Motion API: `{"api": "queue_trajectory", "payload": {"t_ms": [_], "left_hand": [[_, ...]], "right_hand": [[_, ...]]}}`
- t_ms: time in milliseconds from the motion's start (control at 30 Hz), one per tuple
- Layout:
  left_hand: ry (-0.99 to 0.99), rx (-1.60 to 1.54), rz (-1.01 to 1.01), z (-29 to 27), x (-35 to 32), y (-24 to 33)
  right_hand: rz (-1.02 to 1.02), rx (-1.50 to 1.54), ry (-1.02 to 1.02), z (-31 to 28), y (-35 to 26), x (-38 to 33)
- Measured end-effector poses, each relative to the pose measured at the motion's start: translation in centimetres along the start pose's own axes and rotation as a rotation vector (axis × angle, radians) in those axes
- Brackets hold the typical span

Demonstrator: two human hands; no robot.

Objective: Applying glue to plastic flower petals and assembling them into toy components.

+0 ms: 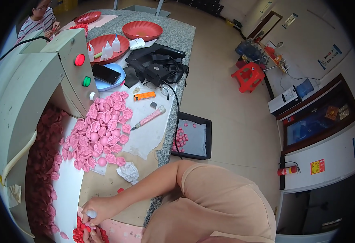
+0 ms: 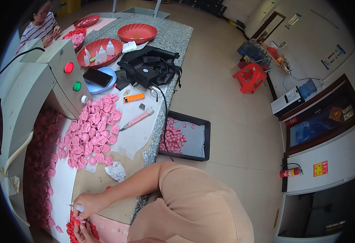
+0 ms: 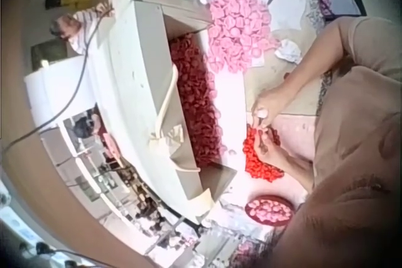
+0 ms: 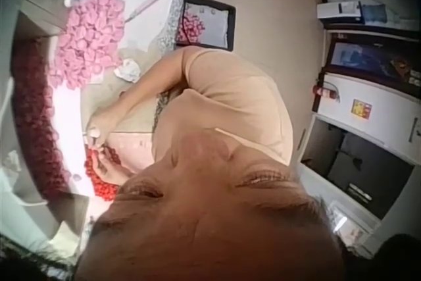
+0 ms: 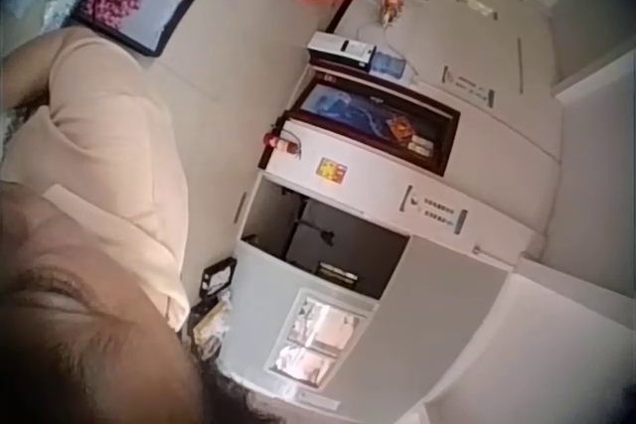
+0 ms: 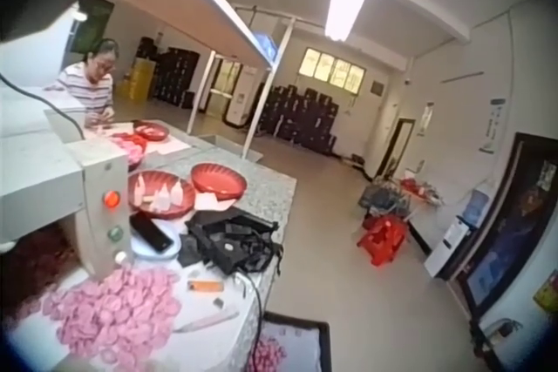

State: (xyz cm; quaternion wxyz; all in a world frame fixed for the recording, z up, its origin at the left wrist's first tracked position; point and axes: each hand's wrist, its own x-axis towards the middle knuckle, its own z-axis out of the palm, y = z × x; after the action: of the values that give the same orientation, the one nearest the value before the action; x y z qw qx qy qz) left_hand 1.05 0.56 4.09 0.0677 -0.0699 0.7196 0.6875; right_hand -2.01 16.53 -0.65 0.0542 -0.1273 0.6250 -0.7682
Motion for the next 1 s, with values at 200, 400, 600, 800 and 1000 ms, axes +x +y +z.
{"api": "queue_trajectory", "payload": {"t_ms": [200, 400, 600, 800, 1000], "left_hand": [[0.040, 0.053, 0.031, -2.3, 1.0, -3.3], [-0.117, -0.115, 0.000, -2.0, 1.1, -3.3], [-0.114, -0.204, 0.080, -2.8, 0.6, -2.7], [-0.157, -0.244, 0.044, -2.5, 0.9, -2.6], [-0.262, -0.352, 0.119, -2.1, 0.9, -2.9]], "right_hand": [[-0.004, -0.111, -0.019, -0.6, -2.1, -0.7], [0.057, -0.145, -0.057, -0.8, -1.0, -0.5], [0.127, -0.057, -0.089, 0.3, -1.7, 0.0], [-0.031, -0.149, -0.072, 0.1, -1.6, 0.0], [-0.369, -0.445, -0.047, 0.7, -2.3, 0.0]]}}
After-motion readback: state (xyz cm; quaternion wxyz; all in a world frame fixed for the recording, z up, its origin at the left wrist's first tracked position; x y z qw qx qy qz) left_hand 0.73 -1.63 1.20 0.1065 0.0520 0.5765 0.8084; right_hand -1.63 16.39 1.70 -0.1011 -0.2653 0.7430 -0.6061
